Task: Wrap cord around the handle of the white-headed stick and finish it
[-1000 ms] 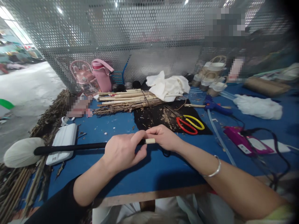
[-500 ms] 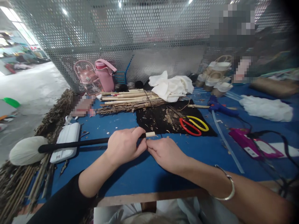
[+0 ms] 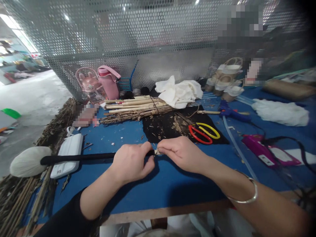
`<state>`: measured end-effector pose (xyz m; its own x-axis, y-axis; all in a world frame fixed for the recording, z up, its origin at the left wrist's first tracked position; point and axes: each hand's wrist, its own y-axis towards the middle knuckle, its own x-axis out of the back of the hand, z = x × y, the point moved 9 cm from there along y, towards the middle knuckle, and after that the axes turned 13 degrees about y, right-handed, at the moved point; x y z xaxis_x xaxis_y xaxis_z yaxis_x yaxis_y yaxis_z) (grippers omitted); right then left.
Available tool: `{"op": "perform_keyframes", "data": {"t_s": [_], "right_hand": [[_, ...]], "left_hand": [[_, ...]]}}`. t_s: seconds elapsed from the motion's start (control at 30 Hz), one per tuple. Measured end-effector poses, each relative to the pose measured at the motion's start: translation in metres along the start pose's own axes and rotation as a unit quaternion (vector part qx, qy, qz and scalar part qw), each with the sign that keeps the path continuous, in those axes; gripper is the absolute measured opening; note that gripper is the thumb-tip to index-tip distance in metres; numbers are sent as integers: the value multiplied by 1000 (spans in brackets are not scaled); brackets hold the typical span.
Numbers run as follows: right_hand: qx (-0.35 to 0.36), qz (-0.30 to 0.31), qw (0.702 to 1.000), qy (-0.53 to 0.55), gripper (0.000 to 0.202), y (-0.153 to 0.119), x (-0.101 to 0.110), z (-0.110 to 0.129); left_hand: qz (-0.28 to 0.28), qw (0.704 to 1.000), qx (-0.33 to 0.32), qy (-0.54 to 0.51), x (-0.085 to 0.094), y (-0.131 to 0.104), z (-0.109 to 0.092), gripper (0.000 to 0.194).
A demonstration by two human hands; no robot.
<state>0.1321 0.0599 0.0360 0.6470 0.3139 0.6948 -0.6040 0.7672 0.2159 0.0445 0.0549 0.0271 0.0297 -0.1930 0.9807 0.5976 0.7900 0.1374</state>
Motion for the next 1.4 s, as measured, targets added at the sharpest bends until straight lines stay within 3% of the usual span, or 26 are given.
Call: {"op": "perform_keyframes", "data": {"t_s": [0.2, 0.4, 0.53, 0.67, 0.87, 1.07, 1.4], "right_hand": [[-38, -13, 984, 172, 26, 9, 2, -18], [-114, -9, 940, 321, 26, 15, -21, -41], [-134, 14, 925, 356, 22, 15, -39, -44], [-91, 41, 948, 301, 18, 13, -46, -31], [-49, 60, 997, 31, 29, 0, -47, -15], [39, 23, 996, -79, 27, -5, -31, 7], [138, -94, 980, -110, 23, -10, 4, 22]], "left_hand": [[-29, 1000, 6, -6, 5, -6, 2, 26], [-55, 998, 4, -12, 12, -9, 2, 29], [-71, 997, -13, -32, 18, -10, 0, 28], [-75, 997, -6, -19, 16, -7, 4, 23], [-72, 997, 40, -15, 9, 0, 14, 20], [-48, 998, 41, -24, 6, 3, 15, 21], [-29, 999, -25, -30, 6, -3, 2, 21]]}}
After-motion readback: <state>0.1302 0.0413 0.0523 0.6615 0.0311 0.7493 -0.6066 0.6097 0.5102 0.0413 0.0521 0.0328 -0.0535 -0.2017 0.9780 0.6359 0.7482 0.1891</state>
